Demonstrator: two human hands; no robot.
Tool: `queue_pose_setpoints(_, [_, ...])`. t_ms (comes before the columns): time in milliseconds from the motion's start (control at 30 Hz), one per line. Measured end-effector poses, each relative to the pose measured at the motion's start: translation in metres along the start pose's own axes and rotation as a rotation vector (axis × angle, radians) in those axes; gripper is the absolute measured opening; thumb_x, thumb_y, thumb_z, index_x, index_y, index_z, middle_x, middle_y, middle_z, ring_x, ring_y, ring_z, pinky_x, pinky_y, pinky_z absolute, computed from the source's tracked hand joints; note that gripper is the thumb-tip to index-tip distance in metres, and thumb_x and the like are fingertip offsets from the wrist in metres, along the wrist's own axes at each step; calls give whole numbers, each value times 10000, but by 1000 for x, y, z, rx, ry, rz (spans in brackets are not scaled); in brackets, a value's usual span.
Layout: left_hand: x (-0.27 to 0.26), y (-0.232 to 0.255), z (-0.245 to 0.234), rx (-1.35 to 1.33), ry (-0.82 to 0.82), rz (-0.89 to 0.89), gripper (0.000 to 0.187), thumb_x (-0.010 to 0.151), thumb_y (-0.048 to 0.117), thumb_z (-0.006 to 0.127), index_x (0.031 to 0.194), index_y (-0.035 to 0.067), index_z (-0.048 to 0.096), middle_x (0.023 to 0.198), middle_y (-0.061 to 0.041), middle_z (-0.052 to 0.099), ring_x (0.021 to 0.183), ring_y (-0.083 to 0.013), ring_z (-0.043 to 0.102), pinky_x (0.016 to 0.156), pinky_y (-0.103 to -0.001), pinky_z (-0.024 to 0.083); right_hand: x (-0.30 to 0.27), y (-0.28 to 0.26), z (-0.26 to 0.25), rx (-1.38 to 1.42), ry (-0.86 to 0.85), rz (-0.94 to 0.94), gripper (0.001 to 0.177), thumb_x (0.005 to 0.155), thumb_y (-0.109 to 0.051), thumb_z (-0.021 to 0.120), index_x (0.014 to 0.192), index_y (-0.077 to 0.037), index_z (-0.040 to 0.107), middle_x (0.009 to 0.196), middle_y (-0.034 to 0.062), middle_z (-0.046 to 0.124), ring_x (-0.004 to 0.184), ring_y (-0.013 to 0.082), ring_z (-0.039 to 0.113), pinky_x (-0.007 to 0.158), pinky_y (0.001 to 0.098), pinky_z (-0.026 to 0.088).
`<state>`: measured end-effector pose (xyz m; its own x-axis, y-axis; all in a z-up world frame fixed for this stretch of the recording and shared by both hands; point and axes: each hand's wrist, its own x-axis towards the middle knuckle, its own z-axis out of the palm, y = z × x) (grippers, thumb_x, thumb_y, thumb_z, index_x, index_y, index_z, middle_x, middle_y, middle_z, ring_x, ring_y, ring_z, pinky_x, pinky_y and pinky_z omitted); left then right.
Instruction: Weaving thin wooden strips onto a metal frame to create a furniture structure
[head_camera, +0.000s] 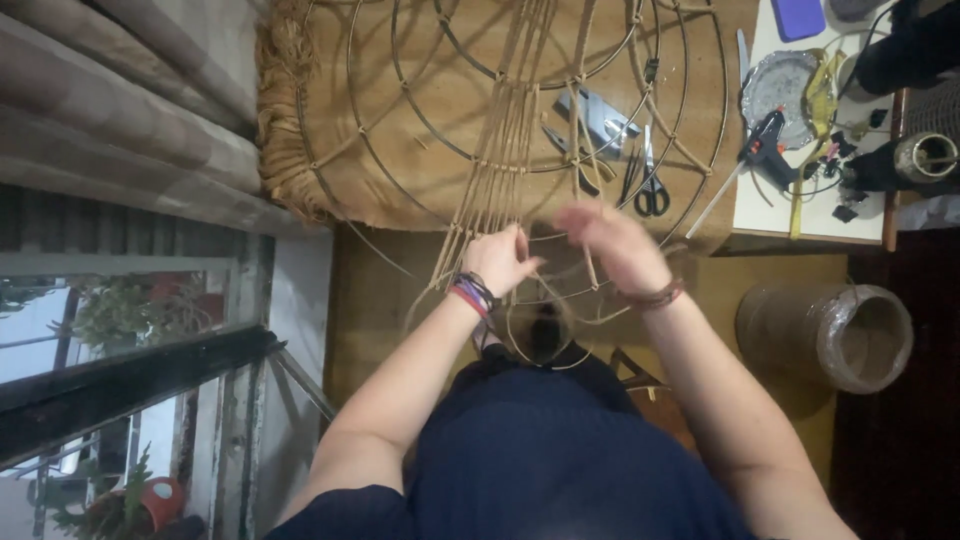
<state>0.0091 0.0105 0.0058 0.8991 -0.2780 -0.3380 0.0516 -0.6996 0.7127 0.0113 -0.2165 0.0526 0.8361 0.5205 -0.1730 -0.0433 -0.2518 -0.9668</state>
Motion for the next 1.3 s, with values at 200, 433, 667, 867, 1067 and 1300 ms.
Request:
queue_pose_setpoints(200, [-29, 33, -17, -479, -48, -23, 279, 1052, 361, 484, 1107, 214, 714, 974, -24, 793, 1071, -283, 725, 950, -404, 534, -25, -8, 42, -772, -108, 201, 284, 969, -222, 555, 902, 2, 716, 738, 266, 710, 775, 453, 727, 681, 572, 581])
queue_pose_setpoints(433, [0, -15, 11, 38, 18, 0, 341, 821, 473, 773, 945, 200, 611, 774, -20, 713, 861, -263, 733, 768, -424, 555, -8, -3, 2, 146, 148, 42, 321, 896, -84, 482, 1120, 2, 695, 1055, 193, 621, 1026, 270, 590, 899, 409, 469])
queue_pose_setpoints(667, [-13, 0, 25, -1009, -90, -45, 501, 1113, 383, 346, 1028, 98, 749, 544, 66, 578, 479, 6, 470, 485, -110, 363, -47, 104, 72, -1330, -344, 679, 312, 817, -439, 572, 850, -267, 831, 730, 11, 770, 765, 183, 782, 646, 370, 631])
queue_pose_setpoints(867, [-3, -14, 17, 61, 22, -113, 371, 887, 505, 721, 1059, 231, 541, 911, -33, 753, 1034, -276, 730, 906, -438, 535, 7, 32, -5, 583, 266, -83, 531, 1086, -301, 355, 1420, 72, 532, 1178, 184, 714, 1041, 247, 713, 907, 418, 596])
queue_pose_setpoints(1067, [-9, -8, 33, -1009, -107, 56, 507, 1114, 391, 339, 1038, 96, 743, 542, 80, 519, 496, 4, 353, 483, -132, 243, -41, 111, 50, -1144, -424, 550, 389, 839, -653, 621, 932, -329, 815, 869, -8, 791, 887, 271, 781, 787, 424, 634])
queue_pose_setpoints(1300, [-4, -18, 31, 145, 65, 5, 460, 855, 473, 761, 1097, 183, 497, 979, -130, 751, 1001, -335, 738, 880, -472, 563, -2, 28, 1, 659, 214, -222, 349, 1109, -88, 359, 1297, 112, 574, 779, 103, 554, 736, 156, 518, 746, 368, 502])
